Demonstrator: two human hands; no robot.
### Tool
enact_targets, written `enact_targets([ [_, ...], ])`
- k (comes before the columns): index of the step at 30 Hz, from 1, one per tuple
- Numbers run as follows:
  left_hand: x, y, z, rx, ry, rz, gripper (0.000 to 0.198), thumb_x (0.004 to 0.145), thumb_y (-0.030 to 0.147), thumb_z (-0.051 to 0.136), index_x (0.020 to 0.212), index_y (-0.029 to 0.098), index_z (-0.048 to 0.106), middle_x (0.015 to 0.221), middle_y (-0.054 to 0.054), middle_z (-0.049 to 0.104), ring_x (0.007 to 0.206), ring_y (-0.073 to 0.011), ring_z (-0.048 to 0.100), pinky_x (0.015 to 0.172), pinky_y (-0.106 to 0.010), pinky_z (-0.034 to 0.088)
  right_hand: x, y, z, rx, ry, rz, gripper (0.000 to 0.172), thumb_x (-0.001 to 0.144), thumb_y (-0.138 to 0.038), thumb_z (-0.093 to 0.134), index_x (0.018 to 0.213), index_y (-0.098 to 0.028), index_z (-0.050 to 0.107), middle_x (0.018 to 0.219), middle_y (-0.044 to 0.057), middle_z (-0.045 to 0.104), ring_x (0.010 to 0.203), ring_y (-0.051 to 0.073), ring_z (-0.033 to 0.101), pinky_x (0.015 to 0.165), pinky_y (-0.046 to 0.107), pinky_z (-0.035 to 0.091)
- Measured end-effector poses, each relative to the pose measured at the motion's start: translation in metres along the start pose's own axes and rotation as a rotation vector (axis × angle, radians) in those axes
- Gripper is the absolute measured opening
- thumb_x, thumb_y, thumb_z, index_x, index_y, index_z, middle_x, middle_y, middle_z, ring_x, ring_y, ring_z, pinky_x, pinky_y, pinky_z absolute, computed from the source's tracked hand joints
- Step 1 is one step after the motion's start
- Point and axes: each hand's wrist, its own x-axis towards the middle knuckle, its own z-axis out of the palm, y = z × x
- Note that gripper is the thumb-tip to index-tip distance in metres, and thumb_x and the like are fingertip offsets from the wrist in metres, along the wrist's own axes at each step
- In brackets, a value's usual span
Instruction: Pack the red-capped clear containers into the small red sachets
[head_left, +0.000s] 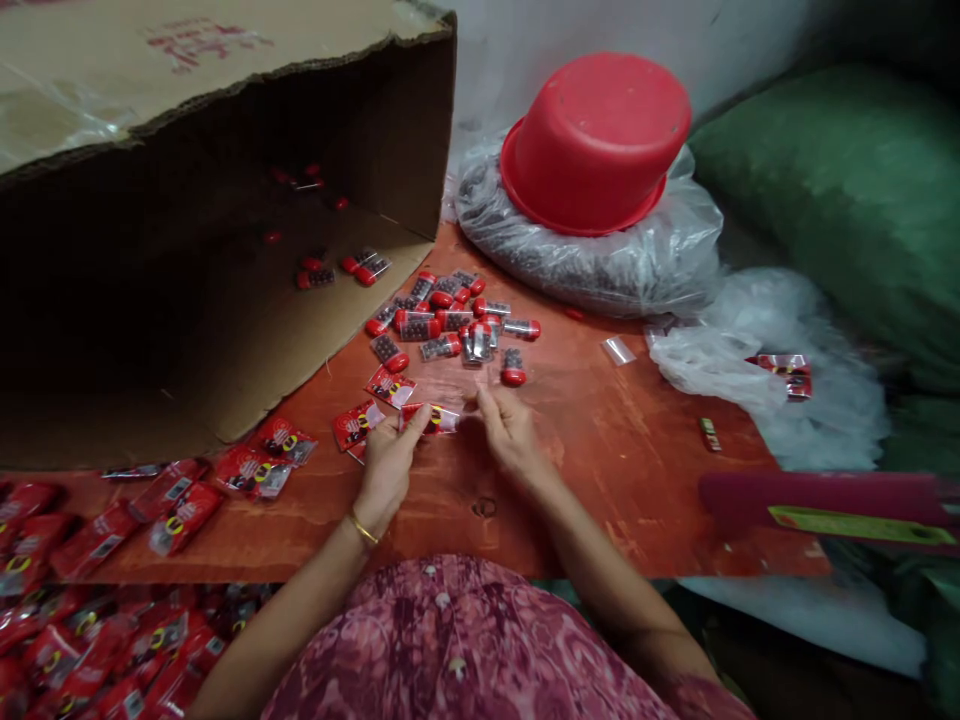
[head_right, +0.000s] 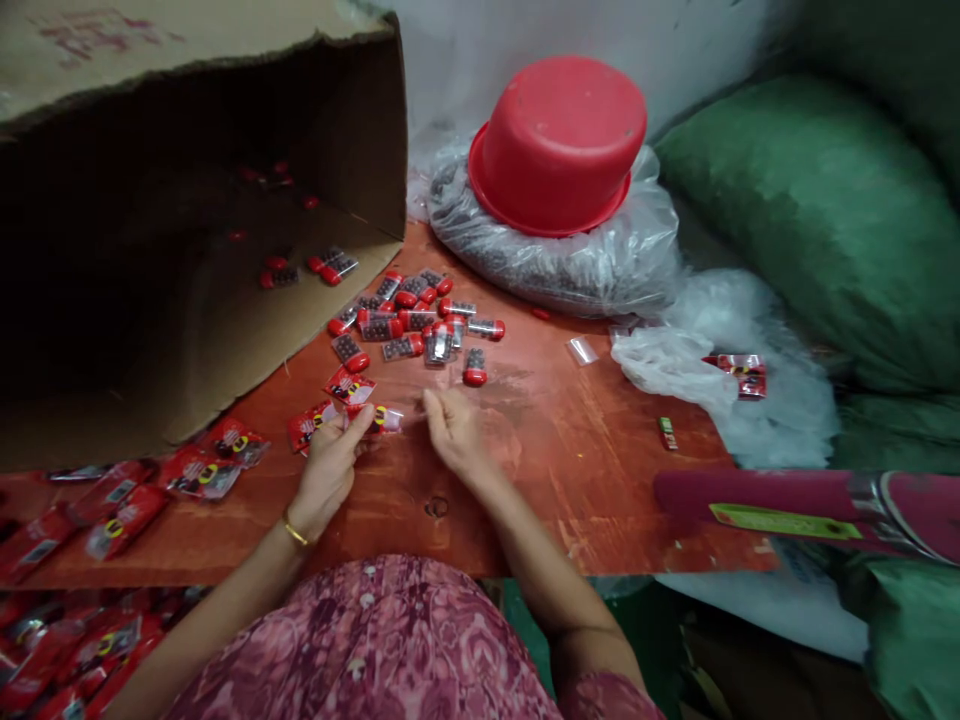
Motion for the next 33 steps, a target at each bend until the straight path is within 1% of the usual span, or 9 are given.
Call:
enact_targets([
  [2,0.002,0.009,-0.002,-0.074,-0.029,-0.101,0.036,0.051,0.043,0.079,0.059,0.014,0.060,0.053,0.003,0.060,0.048,-0.0075,0.051,0.047,-0.019,0.040,0.024,0.028,-0.030,-0.308,-0.070,-0.167,0.027,0.086,-0.022,0.043,0.099,-0.015,0.066,0.093,0.010,0.068,0.087,0.022,0.056,0.079,0.036,0.045],
  [5,0.002,0.020,-0.004,-0.170,-0.114,-0.189,0.038,0.047,0.043,0.081,0.059,0.014,0.059,0.052,0.003,0.060,0.045,-0.0067,0.052,0.046,-0.019,0.042,0.056,0.067,-0.064,-0.605,-0.268,-0.244,0.034,0.084,-0.014,0.042,0.111,-0.017,0.062,0.119,0.012,0.061,0.107,0.026,0.050,0.089,0.042,0.040],
  [7,0.002,0.024,-0.005,-0.210,-0.164,-0.222,0.038,0.047,0.042,0.082,0.060,0.015,0.059,0.052,0.004,0.059,0.043,-0.0069,0.052,0.045,-0.019,0.042,0.065,0.083,-0.073,-0.679,-0.411,-0.275,0.033,0.086,-0.018,0.043,0.113,-0.018,0.062,0.124,0.012,0.058,0.114,0.028,0.046,0.092,0.043,0.037],
  [9,0.003,0.025,-0.006,-0.218,-0.193,-0.239,0.038,0.047,0.043,0.081,0.062,0.015,0.059,0.052,0.004,0.059,0.043,-0.0071,0.052,0.045,-0.019,0.042,0.061,0.087,-0.070,-0.677,-0.458,-0.281,0.029,0.087,-0.025,0.046,0.111,-0.019,0.062,0.123,0.012,0.059,0.118,0.029,0.044,0.093,0.044,0.035],
  [11,0.004,0.024,-0.007,-0.205,-0.199,-0.243,0.038,0.048,0.044,0.081,0.061,0.015,0.059,0.052,0.004,0.058,0.043,-0.0070,0.051,0.045,-0.020,0.042,0.046,0.082,-0.061,-0.599,-0.418,-0.247,0.027,0.088,-0.030,0.047,0.106,-0.018,0.063,0.114,0.013,0.064,0.112,0.029,0.048,0.092,0.045,0.036],
  [14,0.005,0.022,-0.007,-0.163,-0.195,-0.241,0.041,0.047,0.048,0.080,0.059,0.015,0.059,0.051,0.004,0.057,0.043,-0.0070,0.049,0.045,-0.021,0.041,0.015,0.060,-0.049,-0.306,-0.339,-0.116,0.028,0.089,-0.035,0.043,0.097,-0.017,0.064,0.093,0.011,0.068,0.087,0.024,0.058,0.079,0.039,0.044],
  [19,0.004,0.021,-0.007,-0.038,-0.202,-0.122,0.046,0.043,0.056,0.077,0.052,0.014,0.060,0.049,0.003,0.056,0.045,-0.0063,0.044,0.047,-0.021,0.035,-0.026,0.005,-0.047,0.260,-0.314,0.168,0.025,0.086,-0.038,0.048,0.089,-0.018,0.063,0.067,0.001,0.060,0.053,0.012,0.051,0.049,0.024,0.041],
  [24,0.003,0.020,-0.011,0.151,-0.279,0.010,0.044,0.055,0.056,0.071,0.059,0.013,0.067,0.054,0.001,0.061,0.053,-0.0088,0.047,0.055,-0.022,0.037,-0.025,-0.027,-0.052,0.354,-0.369,0.208,0.020,0.076,-0.035,0.058,0.070,-0.017,0.065,0.055,-0.001,0.055,0.047,0.010,0.045,0.046,0.022,0.035],
  [33,0.004,0.021,-0.020,0.441,-0.378,0.121,0.034,0.067,0.047,0.066,0.065,0.014,0.071,0.054,0.000,0.061,0.054,-0.0135,0.050,0.054,-0.025,0.038,-0.022,-0.029,-0.043,0.419,-0.435,0.308,0.020,0.071,-0.034,0.059,0.064,-0.016,0.065,0.052,-0.001,0.056,0.045,0.010,0.045,0.044,0.021,0.034],
])
